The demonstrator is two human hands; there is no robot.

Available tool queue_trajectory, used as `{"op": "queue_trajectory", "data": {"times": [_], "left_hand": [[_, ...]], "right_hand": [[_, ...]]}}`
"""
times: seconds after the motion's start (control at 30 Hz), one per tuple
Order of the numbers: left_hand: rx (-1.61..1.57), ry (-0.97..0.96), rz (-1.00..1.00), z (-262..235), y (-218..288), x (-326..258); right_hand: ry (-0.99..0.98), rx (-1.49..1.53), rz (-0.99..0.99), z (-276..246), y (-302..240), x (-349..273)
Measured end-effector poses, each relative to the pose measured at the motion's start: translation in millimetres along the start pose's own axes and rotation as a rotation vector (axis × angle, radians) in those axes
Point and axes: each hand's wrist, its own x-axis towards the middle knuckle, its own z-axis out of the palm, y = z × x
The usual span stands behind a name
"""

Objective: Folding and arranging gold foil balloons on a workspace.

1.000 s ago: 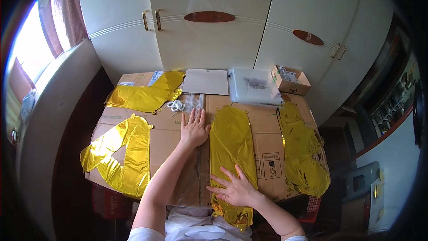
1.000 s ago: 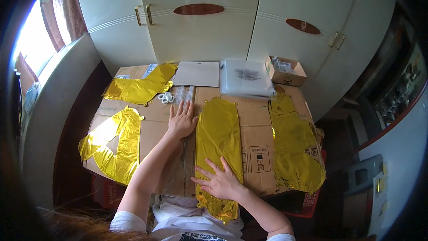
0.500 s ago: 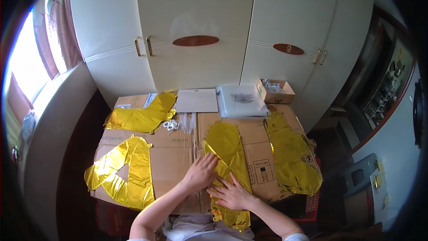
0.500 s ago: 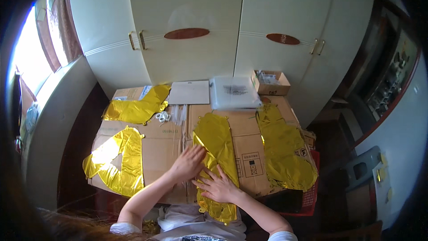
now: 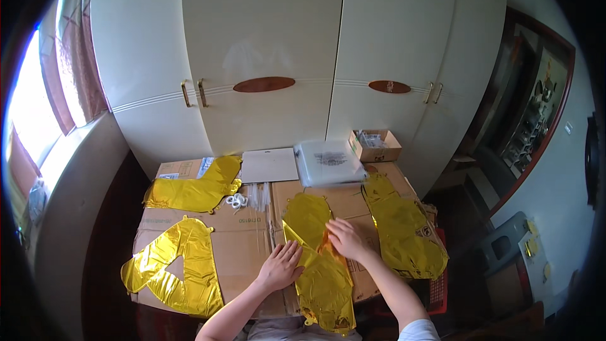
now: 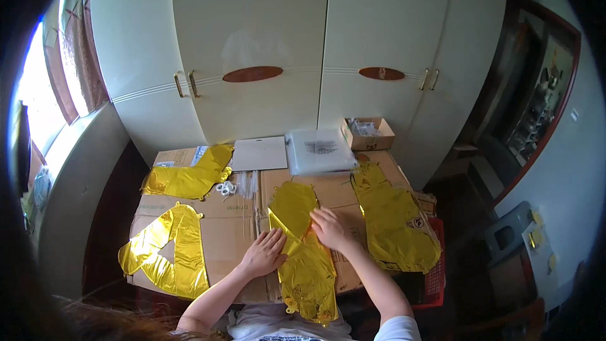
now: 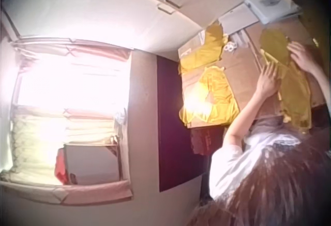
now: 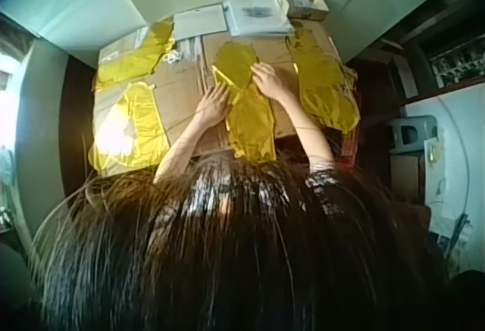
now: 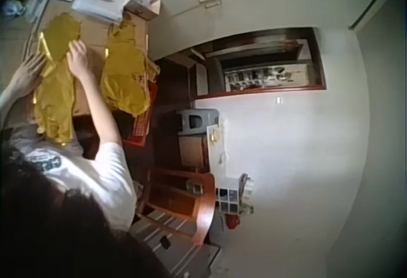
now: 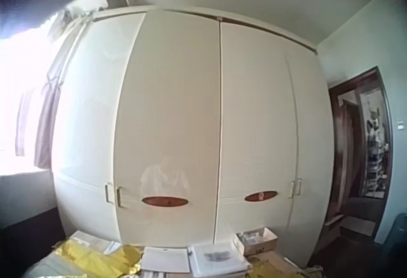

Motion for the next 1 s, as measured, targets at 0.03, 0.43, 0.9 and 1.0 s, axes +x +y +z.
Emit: {"op": "queue_trajectory", "data": {"times": [0.03,0.43,0.9,1.0], "left_hand": [[-0.002,0.008,0.0,1,0,-1],[-0.004,0.036,-0.025,-3,-1,-4],[-0.004,0.025,-0.034,-3,-1,-3],[-0.009,0.022,-0.043,-3,-2,-4]], "right_hand": [[-0.022,-0.046,-0.011,-3,4,12],[-0.19,-0.182,0.024,15,4,61],[-0.167,-0.173,0.006,17,5,59],[-0.157,-0.154,-0.003,16,3,60]]}}
